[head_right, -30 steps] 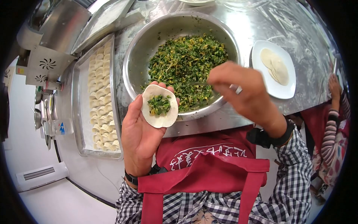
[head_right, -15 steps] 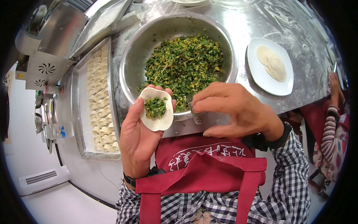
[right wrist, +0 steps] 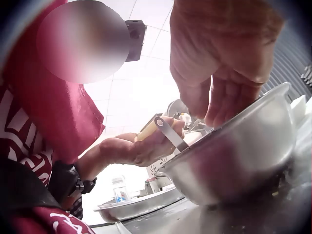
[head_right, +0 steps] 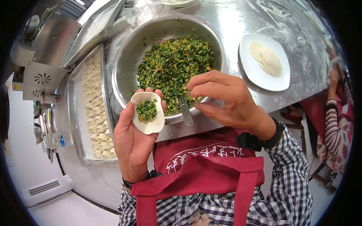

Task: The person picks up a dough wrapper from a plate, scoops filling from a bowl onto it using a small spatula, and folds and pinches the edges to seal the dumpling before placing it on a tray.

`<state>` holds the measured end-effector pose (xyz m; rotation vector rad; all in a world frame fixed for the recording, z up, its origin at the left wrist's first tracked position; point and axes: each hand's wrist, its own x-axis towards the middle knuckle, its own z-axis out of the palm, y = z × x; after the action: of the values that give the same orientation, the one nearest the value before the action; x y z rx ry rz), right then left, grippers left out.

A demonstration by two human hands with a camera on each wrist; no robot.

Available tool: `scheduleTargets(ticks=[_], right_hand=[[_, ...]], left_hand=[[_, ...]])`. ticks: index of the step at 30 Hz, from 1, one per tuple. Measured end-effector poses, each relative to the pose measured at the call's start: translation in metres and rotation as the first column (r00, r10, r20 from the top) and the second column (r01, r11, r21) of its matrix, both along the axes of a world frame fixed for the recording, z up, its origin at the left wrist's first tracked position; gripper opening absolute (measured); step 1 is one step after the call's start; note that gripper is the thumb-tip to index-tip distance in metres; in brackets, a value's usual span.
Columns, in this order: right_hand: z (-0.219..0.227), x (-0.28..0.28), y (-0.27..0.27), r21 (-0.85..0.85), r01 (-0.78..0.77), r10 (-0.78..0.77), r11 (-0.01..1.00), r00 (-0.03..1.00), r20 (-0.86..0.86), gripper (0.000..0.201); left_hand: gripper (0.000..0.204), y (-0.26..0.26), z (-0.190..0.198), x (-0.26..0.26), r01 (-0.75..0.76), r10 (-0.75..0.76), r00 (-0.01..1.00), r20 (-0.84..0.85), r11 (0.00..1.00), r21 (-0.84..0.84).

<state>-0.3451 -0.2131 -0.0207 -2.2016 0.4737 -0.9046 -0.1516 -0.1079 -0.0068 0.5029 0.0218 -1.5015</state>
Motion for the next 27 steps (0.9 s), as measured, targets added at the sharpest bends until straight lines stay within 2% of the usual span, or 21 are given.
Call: scheduleTargets(ticks=[2,3,4,6,8,15,17,20,22,26,27], right_hand=[[0.006,0.006,0.002,-0.042,0.004,-0.003,0.999,1.000,0.028,0.029],[0.010,0.011,0.003,-0.134,-0.010,0.018,0.991,0.998,0.063,0.031],[0.013,0.015,0.004,-0.225,-0.020,0.043,0.974,0.994,0.097,0.032],[0.011,0.023,0.006,-0.230,-0.037,0.063,0.973,0.992,0.111,0.032],[0.007,0.028,0.007,-0.295,-0.017,0.061,0.955,0.988,0.139,0.033],[0.013,0.029,0.006,-0.305,-0.048,0.099,0.951,0.983,0.152,0.021],[0.014,0.028,0.004,-0.243,-0.084,0.128,0.967,0.976,0.175,0.016],[0.014,0.028,0.007,-0.170,-0.064,0.099,0.983,0.974,0.204,0.017],[0.013,0.029,0.007,-0.181,-0.050,0.088,0.982,0.974,0.211,0.018],[0.014,0.026,0.007,-0.169,-0.059,0.091,0.984,0.977,0.193,0.020],[0.015,0.027,0.008,-0.170,-0.058,0.091,0.984,0.977,0.194,0.020]], left_hand=[[0.034,-0.002,0.002,-0.005,0.020,-0.019,1.000,-0.009,1.000,0.025],[0.035,-0.004,0.005,-0.010,0.045,-0.050,0.995,0.085,0.997,0.065],[0.035,-0.005,0.004,-0.011,0.046,-0.051,0.995,0.086,0.997,0.063],[0.035,-0.006,0.003,-0.013,0.137,-0.142,0.988,0.054,0.987,0.083],[0.035,-0.007,0.006,-0.016,0.140,-0.147,0.987,0.059,0.985,0.100],[0.038,-0.006,0.001,-0.022,0.163,-0.168,0.985,0.034,0.980,0.114],[0.038,-0.005,0.000,-0.021,0.187,-0.190,0.981,0.026,0.978,0.087],[0.040,-0.005,0.000,-0.022,0.234,-0.235,0.968,0.091,0.972,0.022],[0.040,-0.005,0.005,-0.021,0.274,-0.267,0.931,0.250,0.962,0.008],[0.044,-0.003,0.011,-0.020,0.290,-0.288,0.889,0.355,0.956,0.046],[0.047,-0.003,0.009,-0.019,0.331,-0.270,0.796,0.542,0.944,-0.017]])
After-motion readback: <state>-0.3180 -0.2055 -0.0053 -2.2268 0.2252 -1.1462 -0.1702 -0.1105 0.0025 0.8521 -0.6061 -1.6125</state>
